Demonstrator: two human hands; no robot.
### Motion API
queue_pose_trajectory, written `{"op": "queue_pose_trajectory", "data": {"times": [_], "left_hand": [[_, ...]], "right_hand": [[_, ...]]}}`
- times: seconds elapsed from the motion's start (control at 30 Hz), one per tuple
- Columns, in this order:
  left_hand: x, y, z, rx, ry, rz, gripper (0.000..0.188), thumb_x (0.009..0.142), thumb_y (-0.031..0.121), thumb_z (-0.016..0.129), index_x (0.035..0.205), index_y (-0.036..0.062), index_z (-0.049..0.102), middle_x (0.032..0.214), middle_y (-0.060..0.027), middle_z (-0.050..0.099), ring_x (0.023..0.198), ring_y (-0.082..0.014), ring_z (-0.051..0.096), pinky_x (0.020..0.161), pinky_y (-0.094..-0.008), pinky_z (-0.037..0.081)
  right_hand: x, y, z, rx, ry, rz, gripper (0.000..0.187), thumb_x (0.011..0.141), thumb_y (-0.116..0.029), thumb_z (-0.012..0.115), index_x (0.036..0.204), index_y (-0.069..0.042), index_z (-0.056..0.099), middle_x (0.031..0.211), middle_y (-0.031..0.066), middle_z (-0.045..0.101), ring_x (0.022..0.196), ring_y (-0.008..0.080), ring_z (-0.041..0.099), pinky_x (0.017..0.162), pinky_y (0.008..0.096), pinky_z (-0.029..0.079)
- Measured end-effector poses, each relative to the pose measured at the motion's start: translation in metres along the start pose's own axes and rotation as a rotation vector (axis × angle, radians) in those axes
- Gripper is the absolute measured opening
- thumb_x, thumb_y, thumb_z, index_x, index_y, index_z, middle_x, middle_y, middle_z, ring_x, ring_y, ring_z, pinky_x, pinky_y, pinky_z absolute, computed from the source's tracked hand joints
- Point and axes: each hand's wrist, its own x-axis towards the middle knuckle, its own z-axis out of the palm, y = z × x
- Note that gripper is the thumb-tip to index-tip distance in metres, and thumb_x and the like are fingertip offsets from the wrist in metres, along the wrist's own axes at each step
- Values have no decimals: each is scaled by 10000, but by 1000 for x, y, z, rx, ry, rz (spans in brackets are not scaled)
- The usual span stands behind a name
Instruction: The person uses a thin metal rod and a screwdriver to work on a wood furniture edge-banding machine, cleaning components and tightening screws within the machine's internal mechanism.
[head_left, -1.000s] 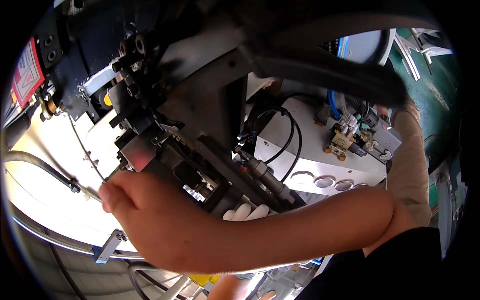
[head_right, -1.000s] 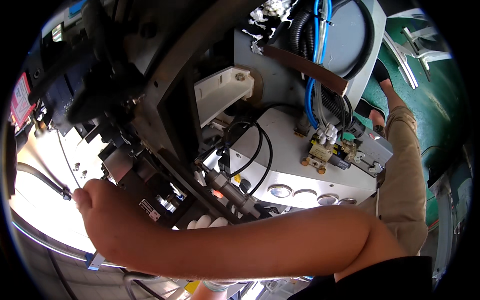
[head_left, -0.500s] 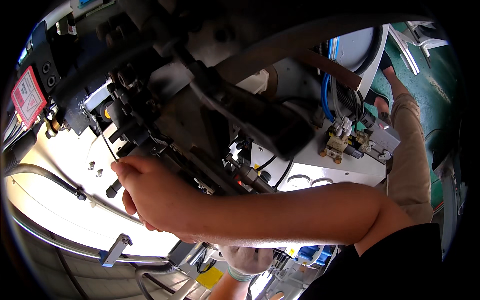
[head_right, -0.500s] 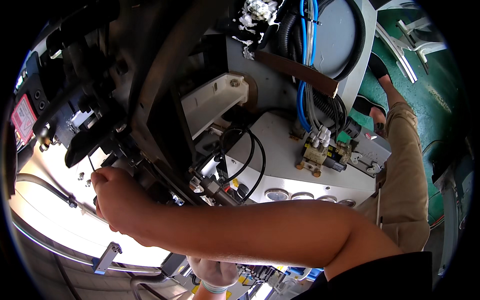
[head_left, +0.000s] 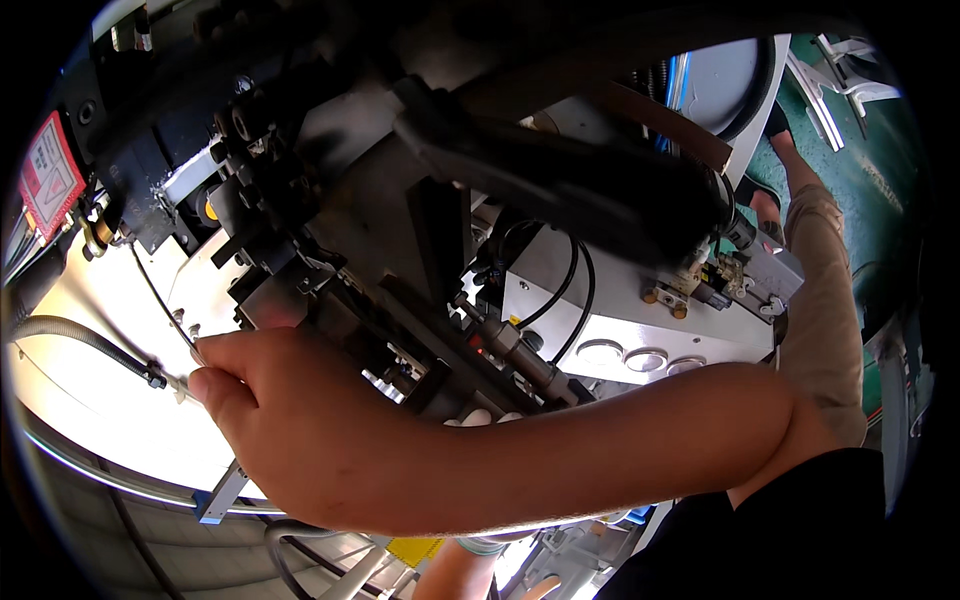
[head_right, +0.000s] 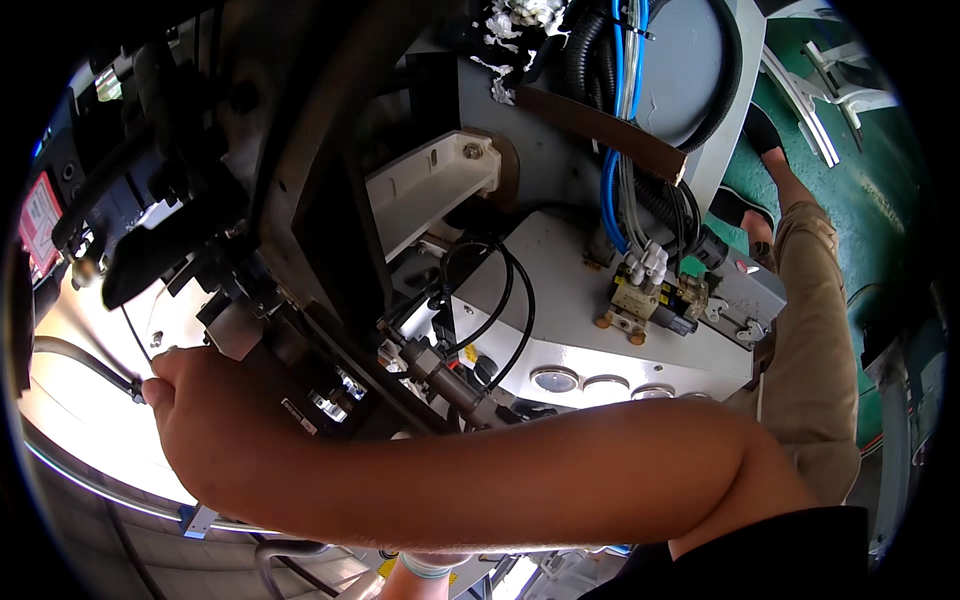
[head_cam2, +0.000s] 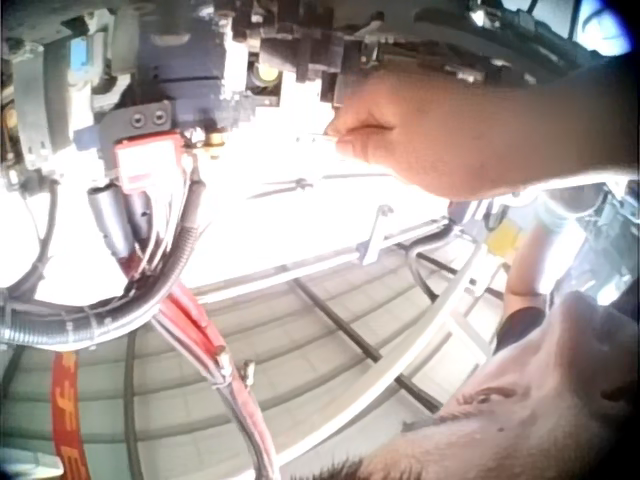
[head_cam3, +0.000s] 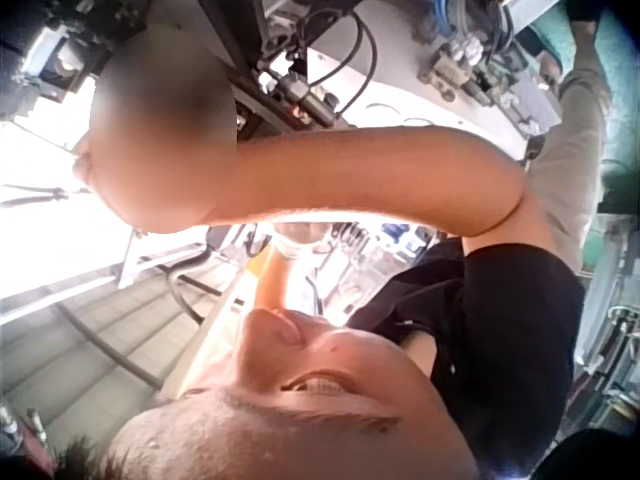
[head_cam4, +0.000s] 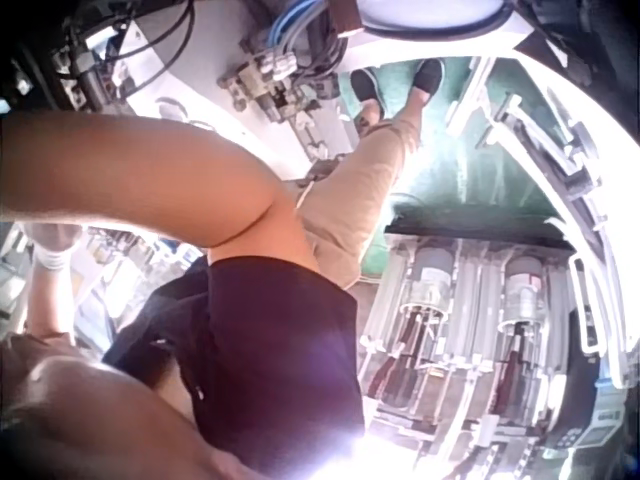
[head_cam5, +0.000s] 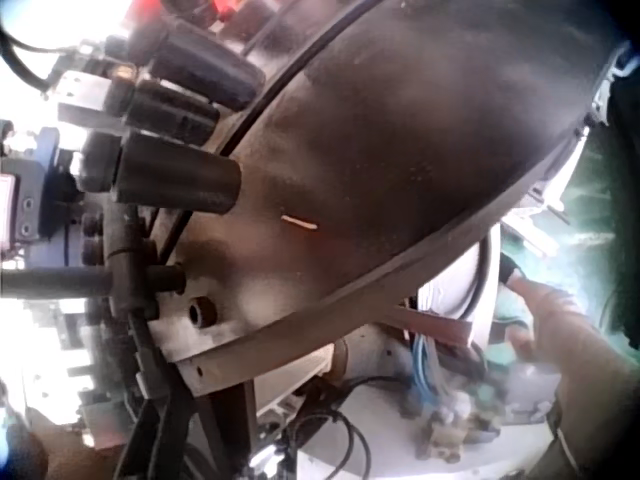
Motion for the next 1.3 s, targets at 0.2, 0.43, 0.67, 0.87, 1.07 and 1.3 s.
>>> {"op": "queue_pose_trajectory", "data": {"times": [0.2,0.43,0.67,0.87,1.07,1.3], "left_hand": [[1,2,-11,464,-31,70,337,920,157,660,1212,13,747,1259,-185,705,1077,-318,695,949,-433,526],[0,3,-14,570,-56,41,312,816,125,628,1070,42,789,1108,-117,746,1019,-299,692,940,-470,485],[14,8,-13,464,-11,19,296,770,154,583,948,47,793,1067,-78,754,1001,-272,696,905,-469,497],[19,9,-13,453,0,46,282,774,159,578,929,49,785,1069,-84,760,958,-274,702,898,-463,506],[1,3,-18,557,-101,52,308,777,158,592,991,53,788,1086,-90,763,964,-274,702,911,-445,502],[6,10,-15,521,-80,5,317,934,195,589,1116,11,772,1027,-83,758,997,-273,655,935,-435,481]], "right_hand": [[-1,17,-23,343,7,189,286,1122,-258,460,963,-57,586,644,6,495,565,106,499,551,361,428],[19,2,-22,345,-118,305,443,1135,-268,433,1549,-119,492,844,20,593,565,59,421,480,272,372],[34,16,-24,309,-113,262,473,1129,-277,494,1592,-181,467,786,-12,561,578,48,429,488,260,371],[31,13,-25,266,-93,243,414,1127,-275,473,1502,-115,549,818,7,623,685,89,529,614,313,441],[33,17,-16,164,-50,160,374,1130,-255,463,1426,-65,588,902,61,684,770,132,618,698,356,500],[20,4,-23,-43,-42,125,342,1118,-222,501,1381,-35,616,957,116,710,867,204,681,748,378,536]]}}
